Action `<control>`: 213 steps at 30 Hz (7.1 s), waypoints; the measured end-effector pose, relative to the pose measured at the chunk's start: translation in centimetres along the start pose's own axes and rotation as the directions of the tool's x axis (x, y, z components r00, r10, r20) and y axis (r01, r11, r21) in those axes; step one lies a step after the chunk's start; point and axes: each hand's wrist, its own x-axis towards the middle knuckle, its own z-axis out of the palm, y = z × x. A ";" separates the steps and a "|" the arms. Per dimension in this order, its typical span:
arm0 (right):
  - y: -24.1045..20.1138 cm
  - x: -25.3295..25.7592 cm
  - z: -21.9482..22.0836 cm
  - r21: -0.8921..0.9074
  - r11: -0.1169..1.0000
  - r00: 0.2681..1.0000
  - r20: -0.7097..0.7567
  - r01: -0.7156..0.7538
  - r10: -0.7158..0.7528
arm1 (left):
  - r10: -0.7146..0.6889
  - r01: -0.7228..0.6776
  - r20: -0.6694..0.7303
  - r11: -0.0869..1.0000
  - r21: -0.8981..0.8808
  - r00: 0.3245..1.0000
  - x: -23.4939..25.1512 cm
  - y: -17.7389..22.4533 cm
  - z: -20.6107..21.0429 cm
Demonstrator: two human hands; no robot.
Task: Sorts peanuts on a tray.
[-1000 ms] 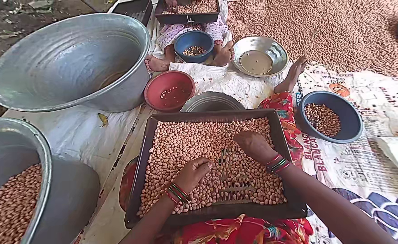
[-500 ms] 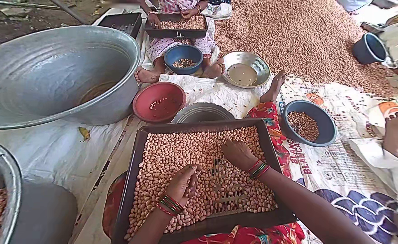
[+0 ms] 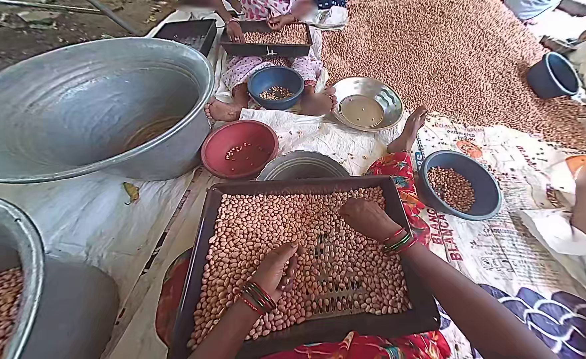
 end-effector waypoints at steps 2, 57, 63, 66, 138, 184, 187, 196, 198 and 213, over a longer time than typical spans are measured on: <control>-0.8 0.1 1.6 -0.025 0.999 0.999 0.021 0.035 -0.035 | -0.002 0.002 0.014 1.000 0.023 1.000 0.1 -0.1 0.2; -11.8 3.4 -8.0 -0.120 0.903 0.901 0.200 0.412 -0.385 | 0.030 -0.032 -0.011 0.977 -0.212 0.999 -0.2 0.6 -0.8; -12.1 5.0 -6.7 -0.194 0.955 0.946 -0.192 0.224 -0.261 | 0.054 -0.065 -0.049 0.962 -0.267 0.997 -0.4 1.1 -0.8; -10.5 7.0 -7.8 -0.002 0.920 0.769 -0.548 0.392 -0.329 | 0.109 -0.137 -0.095 0.919 -0.370 0.989 -0.4 1.1 -1.0; -3.0 5.3 -0.5 -0.214 0.976 0.996 0.089 0.042 -0.023 | 0.369 -0.344 -0.019 0.845 -0.410 0.929 0.1 0.4 -4.7; 1.6 -9.0 1.7 0.219 0.974 0.986 -0.166 0.062 -0.026 | 0.031 -0.031 -0.002 0.999 0.035 1.000 -0.3 -0.5 1.0; -0.2 -9.7 2.4 0.201 0.921 0.878 -0.424 0.333 -0.224 | -0.162 0.131 0.177 0.977 0.170 0.971 -0.1 -0.8 1.6; -1.1 -2.7 -0.4 0.195 0.909 0.834 -0.502 0.367 -0.229 | -0.059 0.068 0.308 0.997 -0.020 0.949 -0.4 -0.4 -0.3; 0.0 -0.3 -1.5 0.307 0.930 0.889 -0.456 0.201 -0.041 | 0.055 -0.041 0.101 0.990 -0.137 0.993 -0.9 1.2 -1.1; 3.3 -4.2 5.9 -0.082 0.970 0.845 -0.477 0.229 -0.241 | 0.044 -0.148 0.147 0.004 0.989 0.988 3.3 5.3 1.0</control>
